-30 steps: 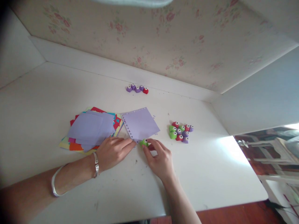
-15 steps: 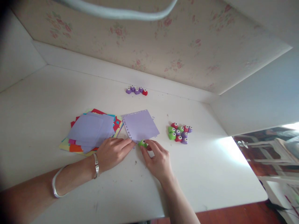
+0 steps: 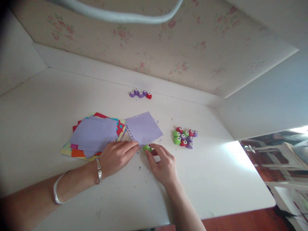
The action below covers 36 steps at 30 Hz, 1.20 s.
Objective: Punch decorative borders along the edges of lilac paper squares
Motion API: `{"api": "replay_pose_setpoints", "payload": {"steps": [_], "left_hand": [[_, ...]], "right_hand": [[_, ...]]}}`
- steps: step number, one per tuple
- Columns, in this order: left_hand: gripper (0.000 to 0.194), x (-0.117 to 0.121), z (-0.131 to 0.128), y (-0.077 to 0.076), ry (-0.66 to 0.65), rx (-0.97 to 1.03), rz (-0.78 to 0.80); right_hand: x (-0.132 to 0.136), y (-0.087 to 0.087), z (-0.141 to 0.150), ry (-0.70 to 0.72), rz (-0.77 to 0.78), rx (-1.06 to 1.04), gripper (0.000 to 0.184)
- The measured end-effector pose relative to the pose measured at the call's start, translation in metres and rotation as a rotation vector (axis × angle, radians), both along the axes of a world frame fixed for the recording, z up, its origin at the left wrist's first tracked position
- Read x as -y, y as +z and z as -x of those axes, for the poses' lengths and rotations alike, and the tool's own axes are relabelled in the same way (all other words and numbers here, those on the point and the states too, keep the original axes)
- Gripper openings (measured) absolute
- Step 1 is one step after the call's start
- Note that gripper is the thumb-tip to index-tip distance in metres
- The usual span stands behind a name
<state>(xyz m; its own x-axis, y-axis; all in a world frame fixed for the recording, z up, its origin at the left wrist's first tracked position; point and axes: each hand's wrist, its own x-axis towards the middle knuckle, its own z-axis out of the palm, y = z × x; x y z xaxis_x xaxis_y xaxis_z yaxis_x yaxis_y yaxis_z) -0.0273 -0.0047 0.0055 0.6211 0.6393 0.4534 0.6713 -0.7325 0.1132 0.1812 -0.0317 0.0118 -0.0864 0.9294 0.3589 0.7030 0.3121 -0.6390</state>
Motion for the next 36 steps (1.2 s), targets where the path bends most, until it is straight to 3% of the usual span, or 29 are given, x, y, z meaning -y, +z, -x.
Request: {"api": "replay_pose_setpoints", "payload": {"steps": [10,36], "left_hand": [[0.026,-0.0016,0.0012,-0.0074,-0.056,0.131,0.031],[0.026,-0.0021,0.0018,-0.0090,-0.034,0.125,0.125]], "right_hand": [[-0.0011,-0.0008,0.0012,-0.024,0.025,-0.035,0.019],[-0.0005,-0.0014,0.0026,-0.035,0.094,-0.117,0.017]]}}
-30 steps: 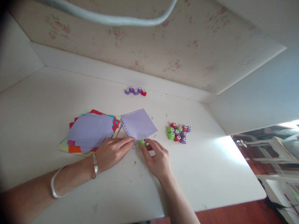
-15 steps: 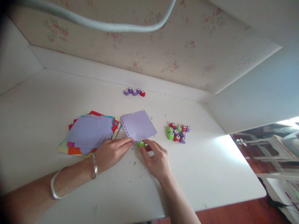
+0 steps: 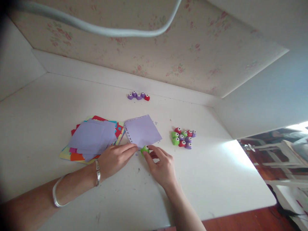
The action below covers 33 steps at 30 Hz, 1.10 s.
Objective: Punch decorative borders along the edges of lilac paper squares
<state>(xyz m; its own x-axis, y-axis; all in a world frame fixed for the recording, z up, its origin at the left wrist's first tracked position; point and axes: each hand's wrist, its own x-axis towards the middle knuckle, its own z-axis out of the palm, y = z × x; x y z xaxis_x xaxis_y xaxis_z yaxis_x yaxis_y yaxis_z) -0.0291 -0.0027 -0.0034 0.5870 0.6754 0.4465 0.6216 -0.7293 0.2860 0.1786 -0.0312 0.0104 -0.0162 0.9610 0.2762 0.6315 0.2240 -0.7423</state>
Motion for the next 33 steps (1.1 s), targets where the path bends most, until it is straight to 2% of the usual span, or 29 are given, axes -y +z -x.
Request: {"api": "replay_pose_setpoints", "payload": {"steps": [8,33], "left_hand": [[0.026,0.0000,0.0001,0.0009,0.014,-0.026,0.057],[0.027,-0.0001,-0.0002,0.0031,-0.009,-0.077,0.015]], "right_hand": [[0.0008,0.0021,0.0012,0.015,-0.002,0.009,0.018],[0.0017,0.0065,0.0048,-0.004,-0.003,0.014,0.019]]}}
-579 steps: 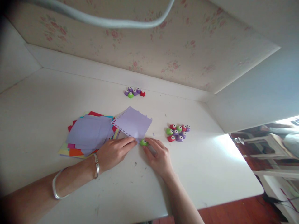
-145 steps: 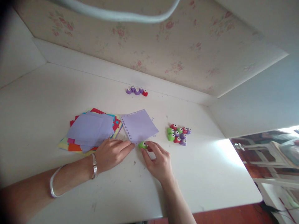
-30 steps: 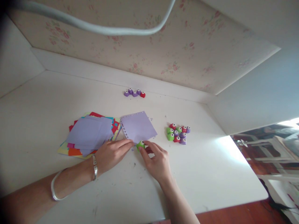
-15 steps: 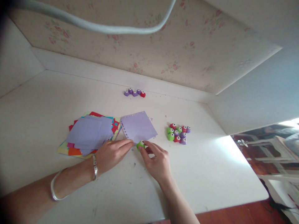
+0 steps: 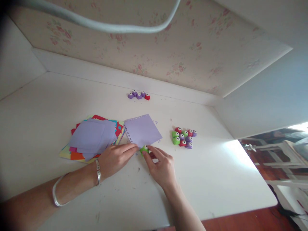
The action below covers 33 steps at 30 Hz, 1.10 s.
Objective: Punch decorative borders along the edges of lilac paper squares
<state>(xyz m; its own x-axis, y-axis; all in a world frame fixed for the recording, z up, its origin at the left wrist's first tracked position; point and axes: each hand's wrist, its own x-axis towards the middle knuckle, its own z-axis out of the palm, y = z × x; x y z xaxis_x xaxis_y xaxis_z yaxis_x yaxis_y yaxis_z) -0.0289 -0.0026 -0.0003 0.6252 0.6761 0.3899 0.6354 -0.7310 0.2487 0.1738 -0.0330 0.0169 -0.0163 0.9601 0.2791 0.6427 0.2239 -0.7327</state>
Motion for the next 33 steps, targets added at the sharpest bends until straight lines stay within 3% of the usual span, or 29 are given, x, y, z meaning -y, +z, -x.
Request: {"api": "replay_pose_setpoints", "payload": {"steps": [15,23,29,33], "left_hand": [[0.025,0.001,0.000,-0.001,-0.030,-0.011,-0.040],[0.026,0.001,-0.001,-0.001,-0.048,-0.021,-0.032],[0.034,0.000,-0.003,0.000,-0.167,0.061,-0.006],[0.025,-0.001,-0.003,0.003,-0.090,0.110,-0.005]], "right_hand": [[0.000,0.001,0.002,-0.027,0.007,0.010,0.020],[0.001,-0.006,0.002,0.045,-0.026,0.064,0.021],[-0.005,-0.007,-0.009,0.050,-0.033,0.129,0.021],[-0.006,-0.006,-0.015,0.051,-0.010,0.134,0.021]]}}
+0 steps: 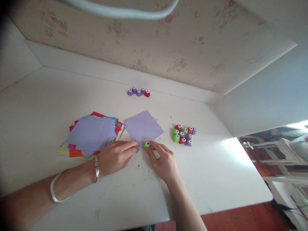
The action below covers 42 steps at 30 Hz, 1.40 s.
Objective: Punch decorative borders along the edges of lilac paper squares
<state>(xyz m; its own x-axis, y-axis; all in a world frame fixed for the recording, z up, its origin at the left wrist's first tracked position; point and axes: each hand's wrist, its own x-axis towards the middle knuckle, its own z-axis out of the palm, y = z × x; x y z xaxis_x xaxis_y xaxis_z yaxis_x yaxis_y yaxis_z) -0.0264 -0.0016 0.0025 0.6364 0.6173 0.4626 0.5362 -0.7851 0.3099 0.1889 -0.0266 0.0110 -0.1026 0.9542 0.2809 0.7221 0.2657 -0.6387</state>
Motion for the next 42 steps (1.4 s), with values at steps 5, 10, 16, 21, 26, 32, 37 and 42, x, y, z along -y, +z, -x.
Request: {"api": "replay_pose_setpoints", "payload": {"steps": [5,10,16,21,26,32,37,42], "left_hand": [[0.027,-0.001,0.000,0.002,0.049,-0.024,-0.023],[0.028,-0.001,-0.003,-0.001,-0.008,-0.081,0.056],[0.030,0.000,-0.004,-0.004,-0.032,-0.061,0.070],[0.030,0.000,-0.004,-0.006,-0.026,-0.051,0.080],[0.030,0.000,-0.004,-0.008,-0.020,-0.064,0.093],[0.029,0.000,-0.003,-0.008,-0.024,-0.056,0.098],[0.032,0.000,-0.004,-0.007,-0.018,-0.065,0.116],[0.031,0.000,-0.004,-0.008,-0.018,-0.067,0.125]], "right_hand": [[0.000,-0.003,-0.001,-0.023,0.000,-0.022,0.022],[-0.001,-0.005,-0.002,-0.032,-0.004,0.004,0.022],[-0.001,-0.006,-0.002,-0.045,-0.019,0.020,0.024],[-0.001,-0.006,-0.001,-0.036,-0.024,0.036,0.025],[-0.002,-0.009,-0.002,-0.028,-0.056,0.069,0.024],[-0.002,-0.013,-0.004,-0.037,-0.114,0.085,0.023],[-0.001,-0.013,-0.002,-0.004,-0.123,0.097,0.024],[-0.001,-0.013,-0.002,0.018,-0.155,0.096,0.025]]}}
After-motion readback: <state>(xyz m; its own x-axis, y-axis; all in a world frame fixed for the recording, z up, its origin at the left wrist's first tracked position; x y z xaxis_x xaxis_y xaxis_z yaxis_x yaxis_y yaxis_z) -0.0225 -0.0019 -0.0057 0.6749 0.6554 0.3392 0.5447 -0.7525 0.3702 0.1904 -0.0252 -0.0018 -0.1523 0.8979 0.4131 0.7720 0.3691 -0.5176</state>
